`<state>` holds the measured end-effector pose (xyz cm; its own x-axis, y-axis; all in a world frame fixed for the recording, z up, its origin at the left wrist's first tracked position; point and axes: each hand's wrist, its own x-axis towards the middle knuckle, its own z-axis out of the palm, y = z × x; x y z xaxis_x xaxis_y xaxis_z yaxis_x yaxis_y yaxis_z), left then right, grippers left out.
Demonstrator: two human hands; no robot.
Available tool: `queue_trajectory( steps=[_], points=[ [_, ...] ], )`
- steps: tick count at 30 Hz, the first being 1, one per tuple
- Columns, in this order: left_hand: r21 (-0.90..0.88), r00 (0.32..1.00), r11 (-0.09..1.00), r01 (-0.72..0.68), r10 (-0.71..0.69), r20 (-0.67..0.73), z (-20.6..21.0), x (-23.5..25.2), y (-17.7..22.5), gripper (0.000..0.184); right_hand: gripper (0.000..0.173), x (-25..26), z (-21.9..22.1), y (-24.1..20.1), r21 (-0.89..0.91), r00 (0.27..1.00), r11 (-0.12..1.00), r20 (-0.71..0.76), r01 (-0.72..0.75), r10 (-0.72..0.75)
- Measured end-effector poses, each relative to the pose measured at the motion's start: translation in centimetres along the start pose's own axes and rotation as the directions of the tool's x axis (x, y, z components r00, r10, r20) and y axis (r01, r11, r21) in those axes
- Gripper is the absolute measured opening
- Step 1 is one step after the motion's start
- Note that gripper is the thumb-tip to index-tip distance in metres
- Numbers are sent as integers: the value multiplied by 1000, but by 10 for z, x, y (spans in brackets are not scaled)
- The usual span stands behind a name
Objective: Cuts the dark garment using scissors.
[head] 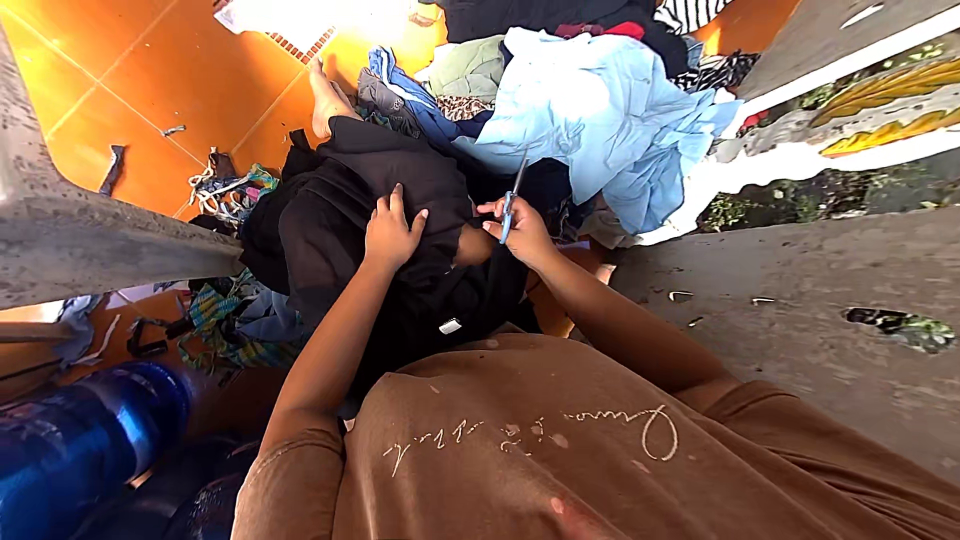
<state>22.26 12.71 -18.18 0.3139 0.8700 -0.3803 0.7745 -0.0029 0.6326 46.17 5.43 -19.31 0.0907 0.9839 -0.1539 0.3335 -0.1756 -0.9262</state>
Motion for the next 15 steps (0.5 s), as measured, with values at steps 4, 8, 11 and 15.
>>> queue_trajectory(
  steps=[4, 8, 11, 15],
  points=[
    [119, 989, 989, 84, -97, 107, 4, -21, -4, 73, 18, 6, 0, -4, -122, 999, 992, 17, 39, -37],
    [191, 978, 976, 110, -140, 152, 5, -35, 8, 62, 18, 5, -18, -10, -168, 998, 986, 63, 26, -16],
    [39, 997, 998, 38, -41, 59, 18, -43, 8, 91, 17, -4, -27, -18, -233, 997, 972, 70, 1, 15],
    [43, 995, 995, -93, 93, 23, 32, -46, 11, 104, 27, -20, -43, -25, -149, 981, 985, 159, -84, 107]
  ],
)
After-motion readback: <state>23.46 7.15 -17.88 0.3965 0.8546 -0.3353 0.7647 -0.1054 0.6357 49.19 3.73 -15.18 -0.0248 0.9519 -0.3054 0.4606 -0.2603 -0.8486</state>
